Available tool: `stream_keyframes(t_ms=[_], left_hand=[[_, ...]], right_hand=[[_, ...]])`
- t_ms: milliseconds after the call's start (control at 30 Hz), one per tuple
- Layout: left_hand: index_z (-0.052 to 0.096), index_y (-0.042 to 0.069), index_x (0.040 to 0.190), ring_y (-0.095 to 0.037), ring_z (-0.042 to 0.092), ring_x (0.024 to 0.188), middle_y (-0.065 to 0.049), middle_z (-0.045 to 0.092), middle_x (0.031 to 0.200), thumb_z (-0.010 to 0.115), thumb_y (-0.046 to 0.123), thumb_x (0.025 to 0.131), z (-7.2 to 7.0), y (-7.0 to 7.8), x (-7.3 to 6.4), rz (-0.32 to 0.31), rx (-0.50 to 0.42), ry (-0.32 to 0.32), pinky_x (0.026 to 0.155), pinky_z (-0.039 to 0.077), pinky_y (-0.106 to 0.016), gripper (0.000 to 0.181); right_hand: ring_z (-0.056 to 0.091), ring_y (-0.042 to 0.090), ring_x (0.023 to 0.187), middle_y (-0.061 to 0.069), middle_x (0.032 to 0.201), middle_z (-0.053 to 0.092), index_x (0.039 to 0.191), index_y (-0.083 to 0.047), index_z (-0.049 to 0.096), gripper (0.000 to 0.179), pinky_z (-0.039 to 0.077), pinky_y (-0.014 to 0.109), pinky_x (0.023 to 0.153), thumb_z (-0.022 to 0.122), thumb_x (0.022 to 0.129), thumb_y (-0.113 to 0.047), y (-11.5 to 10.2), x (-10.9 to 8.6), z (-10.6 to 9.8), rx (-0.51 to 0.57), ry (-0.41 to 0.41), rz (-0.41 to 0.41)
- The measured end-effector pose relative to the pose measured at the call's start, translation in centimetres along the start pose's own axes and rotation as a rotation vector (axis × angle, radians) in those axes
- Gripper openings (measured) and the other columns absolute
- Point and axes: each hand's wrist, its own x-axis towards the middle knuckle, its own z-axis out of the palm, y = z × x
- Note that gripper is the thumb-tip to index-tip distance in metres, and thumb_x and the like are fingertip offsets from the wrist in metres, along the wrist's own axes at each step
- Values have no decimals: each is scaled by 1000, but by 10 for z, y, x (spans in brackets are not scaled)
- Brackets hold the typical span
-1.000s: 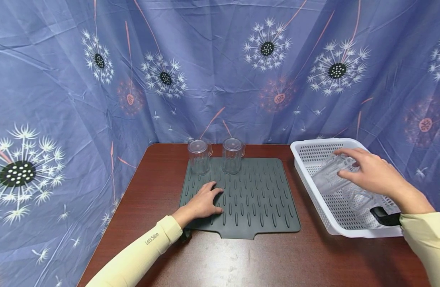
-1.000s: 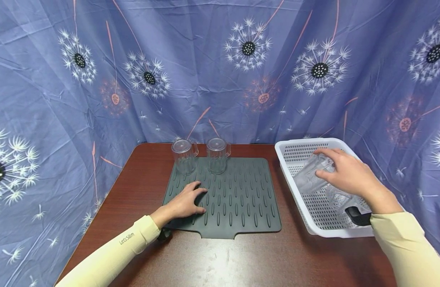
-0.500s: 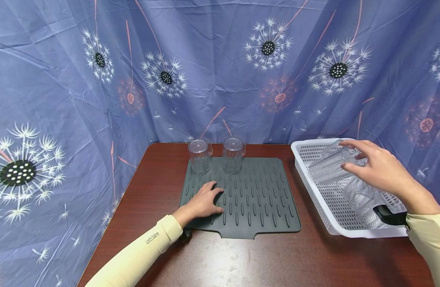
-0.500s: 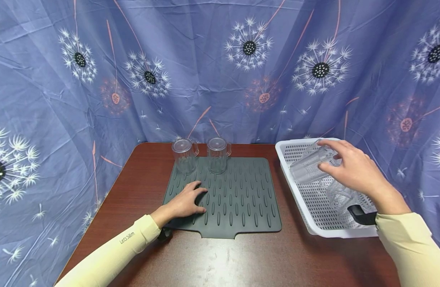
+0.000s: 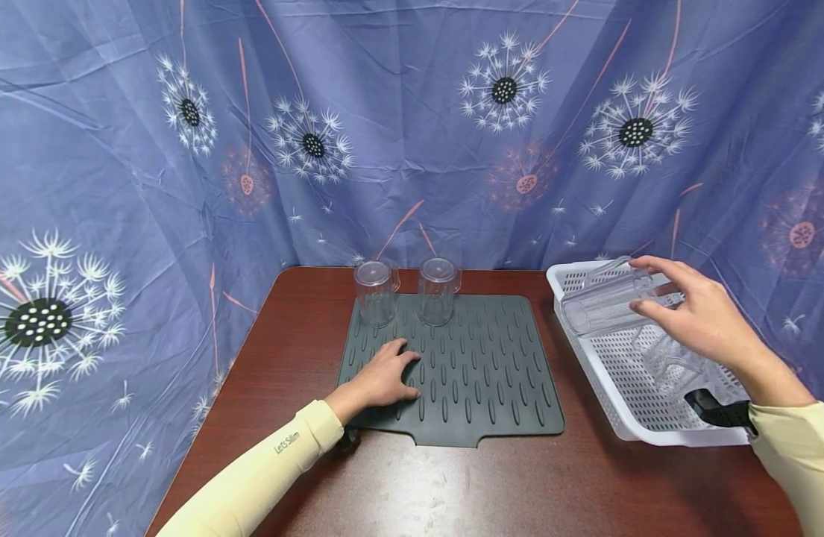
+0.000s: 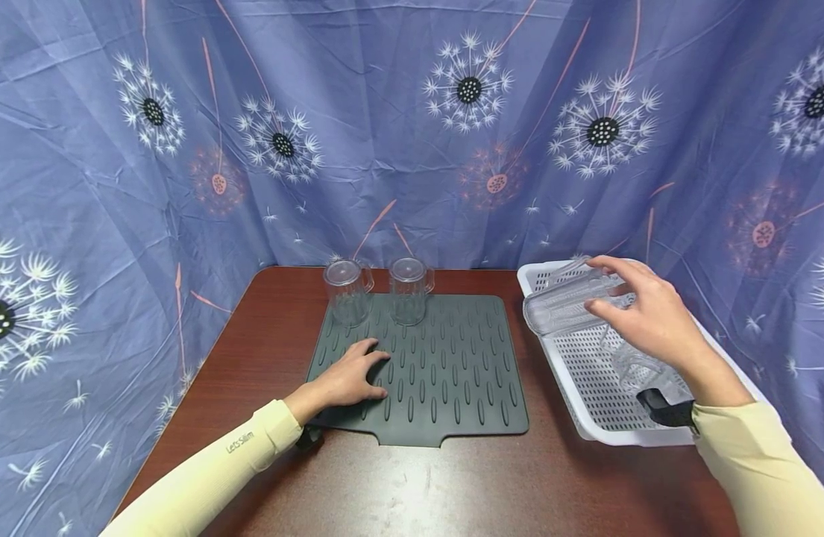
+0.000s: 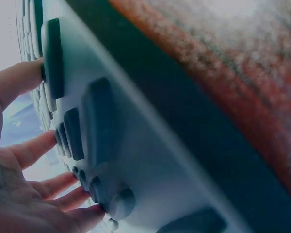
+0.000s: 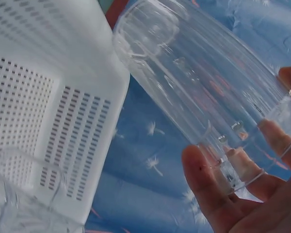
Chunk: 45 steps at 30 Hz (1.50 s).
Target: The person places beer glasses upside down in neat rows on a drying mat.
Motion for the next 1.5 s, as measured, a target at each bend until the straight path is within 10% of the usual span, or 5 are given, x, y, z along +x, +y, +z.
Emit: stream_keyframes(t_ms=[267,767,1500], left_hand=[[55,15,144,-36,27,150,-18,30,161,79,40,86,-2,4,-1,-6,7,-3,116,34,-55,67],[55,15,144,-36,28,150,-18,31,161,79,40,86,-2,5,-2,-7,17,-1,115,34,-55,68],[55,15,144,-36,28,150,-17,31,161,79,40,86,-3,5,-2,-7,15,3,115,34,-54,68]], right_hand=[[55,-22,86,-20,119,53,139,-20,60,56,41,11,63,78,86,-14,-11,-1,15,118,30,23],[59,-9,82,-13,121,56,142,-20,56,52,45,19,62,70,93,-15,-25,-4,43,239,3,139],[60,-7,92,23,141,52,144,-18,53,48,54,20,70,62,98,-17,-49,-11,91,497,-83,287]])
